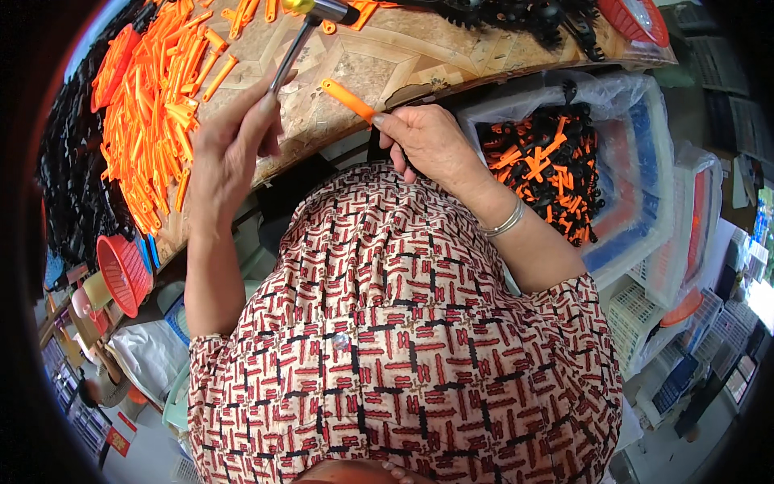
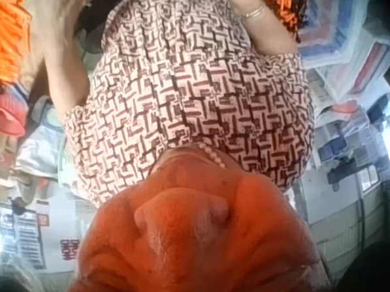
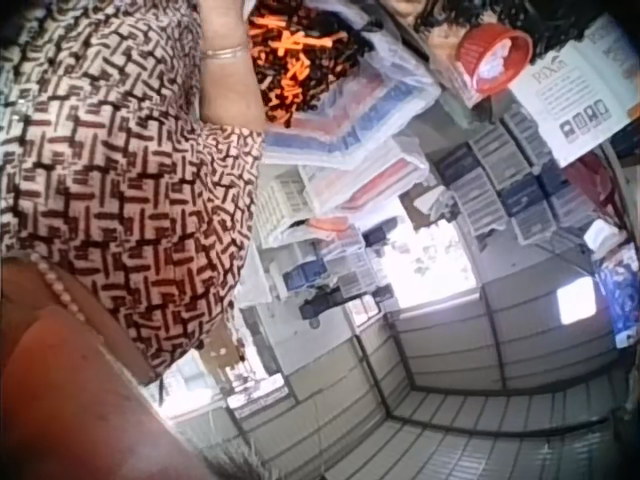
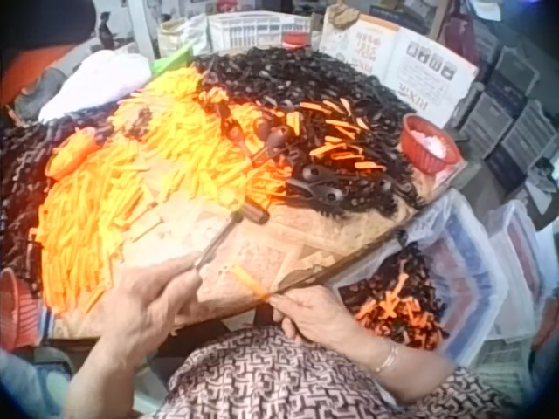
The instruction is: The person assembles small garden tools by inserting orange plastic handles into black metal heads. They use a hammer to tap the handles into place and then place the finished tools into a pile on the table.
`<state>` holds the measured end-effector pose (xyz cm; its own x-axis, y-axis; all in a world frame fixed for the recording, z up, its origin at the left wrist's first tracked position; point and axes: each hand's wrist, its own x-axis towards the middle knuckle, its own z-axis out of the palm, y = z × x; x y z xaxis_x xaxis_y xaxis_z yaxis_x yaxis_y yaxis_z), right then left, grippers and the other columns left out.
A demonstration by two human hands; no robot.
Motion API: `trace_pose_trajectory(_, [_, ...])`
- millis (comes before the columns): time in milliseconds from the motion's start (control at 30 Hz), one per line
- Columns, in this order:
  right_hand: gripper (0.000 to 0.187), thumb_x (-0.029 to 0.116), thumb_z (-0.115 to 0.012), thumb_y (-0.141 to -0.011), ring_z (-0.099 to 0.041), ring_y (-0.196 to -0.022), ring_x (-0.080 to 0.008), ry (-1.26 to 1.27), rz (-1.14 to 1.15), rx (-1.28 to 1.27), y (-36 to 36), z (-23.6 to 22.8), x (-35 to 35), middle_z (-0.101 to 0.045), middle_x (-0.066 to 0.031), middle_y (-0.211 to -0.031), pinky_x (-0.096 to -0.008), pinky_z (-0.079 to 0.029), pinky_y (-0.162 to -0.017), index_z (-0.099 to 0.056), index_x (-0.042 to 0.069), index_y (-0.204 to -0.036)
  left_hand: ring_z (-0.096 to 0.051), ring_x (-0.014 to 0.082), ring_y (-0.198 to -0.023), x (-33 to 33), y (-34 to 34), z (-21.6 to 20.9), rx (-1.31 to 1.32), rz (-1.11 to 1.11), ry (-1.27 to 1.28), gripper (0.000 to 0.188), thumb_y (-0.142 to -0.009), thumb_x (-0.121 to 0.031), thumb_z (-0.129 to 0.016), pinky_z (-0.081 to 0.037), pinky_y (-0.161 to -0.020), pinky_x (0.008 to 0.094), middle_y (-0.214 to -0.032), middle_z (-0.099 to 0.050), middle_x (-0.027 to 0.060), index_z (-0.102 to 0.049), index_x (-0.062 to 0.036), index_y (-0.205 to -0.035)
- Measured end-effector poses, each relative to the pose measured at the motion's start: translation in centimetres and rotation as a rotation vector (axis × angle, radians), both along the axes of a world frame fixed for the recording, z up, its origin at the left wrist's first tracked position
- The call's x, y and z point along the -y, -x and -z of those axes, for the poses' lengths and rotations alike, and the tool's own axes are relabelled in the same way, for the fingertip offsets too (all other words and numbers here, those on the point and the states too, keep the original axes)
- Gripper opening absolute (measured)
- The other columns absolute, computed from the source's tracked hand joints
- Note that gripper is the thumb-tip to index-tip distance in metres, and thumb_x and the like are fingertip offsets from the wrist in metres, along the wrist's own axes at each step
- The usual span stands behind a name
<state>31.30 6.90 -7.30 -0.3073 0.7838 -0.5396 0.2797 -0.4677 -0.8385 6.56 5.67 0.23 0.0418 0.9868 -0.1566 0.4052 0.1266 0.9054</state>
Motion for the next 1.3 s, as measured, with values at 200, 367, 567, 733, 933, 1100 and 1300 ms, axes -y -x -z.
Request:
trace_pose_trajectory(200, [0.032, 0.027, -0.059, -0.105, -0.053, -0.042, -0.0086, -0.040, 0.008, -0.061, 0.5, 0.0, 0.5, -0.061, -0.0033, -0.059, -0.0244, -0.043, -0.042, -0.071, -0.002, -0.099, -0.058, 0.0213, -0.065, 4.5, 1.0, 3.3, -0.494, 0.115, -0.323, 0.041, -0.097, -0.006, -0.068, -0.049, -0.060, 0.0320, -0.082, -0.065, 0.0110, -0.066, -0.0110, -0.137])
trace_pose_trajectory(367, [0.028, 0.023, -0.056, -0.107, -0.054, -0.048, -0.0083, -0.026, -0.033, -0.057, 0.4, -0.6, 0.4, -0.060, -0.0025, -0.064, -0.0224, -0.045, -0.043, -0.069, -0.002, -0.103, -0.060, 0.0261, -0.062, 5.1, 0.2, 1.4, -0.326, -0.085, -0.767, 0.048, -0.090, -0.002, -0.072, -0.048, -0.056, 0.0402, -0.078, -0.062, 0.0097, -0.070, -0.0222, -0.134])
trace_pose_trajectory(567, [0.025, 0.019, -0.057, -0.106, -0.054, -0.051, -0.0076, -0.011, -0.023, -0.045, 0.3, -0.5, 0.3, -0.059, -0.0016, -0.066, -0.0219, -0.047, -0.046, -0.069, -0.002, -0.109, -0.062, 0.0247, -0.063, 5.3, 0.6, 2.6, -0.445, 0.060, -0.625, 0.048, -0.088, 0.001, -0.072, -0.049, -0.056, 0.0376, -0.077, -0.062, 0.0106, -0.070, -0.0166, -0.132])
trace_pose_trajectory(733, [0.026, 0.021, -0.055, -0.107, -0.056, -0.054, -0.0075, -0.011, -0.052, 0.015, 0.5, -1.3, 0.0, -0.059, -0.0017, -0.066, -0.0214, -0.046, -0.047, -0.069, -0.001, -0.109, -0.069, 0.0250, -0.076, 5.6, 1.7, 3.7, -0.636, 0.095, -0.289, 0.040, -0.095, -0.001, -0.067, -0.053, -0.067, 0.0344, -0.090, -0.070, 0.0146, -0.069, -0.0143, -0.133])
trace_pose_trajectory(933, [0.025, 0.019, -0.056, -0.106, -0.058, -0.055, -0.0112, -0.064, -0.237, 0.058, -10.3, -1.8, -1.0, -0.062, -0.0020, -0.067, -0.0258, -0.046, -0.052, -0.069, -0.003, -0.101, -0.062, 0.0099, -0.077, 6.7, 5.5, 2.6, -0.222, -0.399, -0.259, 0.036, -0.095, -0.007, -0.070, -0.050, -0.072, 0.0272, -0.086, -0.068, 0.0032, -0.070, -0.0093, -0.131])
trace_pose_trajectory(1100, [0.027, 0.020, -0.067, -0.098, -0.068, -0.082, -0.0148, -0.434, -0.432, 0.978, -22.2, -4.0, -1.0, -0.074, -0.0085, -0.087, -0.0299, -0.052, -0.077, -0.073, -0.003, -0.110, -0.060, 0.0073, -0.081, 9.9, 13.2, 5.1, -0.284, -0.745, -0.170, 0.024, -0.093, -0.009, -0.074, -0.048, -0.074, 0.0266, -0.092, -0.069, 0.0014, -0.075, -0.0046, -0.117])
trace_pose_trajectory(1300, [0.021, 0.014, -0.067, -0.099, -0.068, -0.084, -0.0137, -0.457, -0.167, 0.559, -14.2, -5.9, -3.5, -0.075, -0.0062, -0.092, -0.0269, -0.052, -0.078, -0.073, -0.002, -0.111, -0.065, 0.0238, -0.083, 8.6, 14.5, 5.8, -0.750, -0.501, -0.316, 0.020, -0.092, -0.012, -0.074, -0.051, -0.076, 0.0364, -0.089, -0.064, 0.0095, -0.073, -0.0028, -0.110])
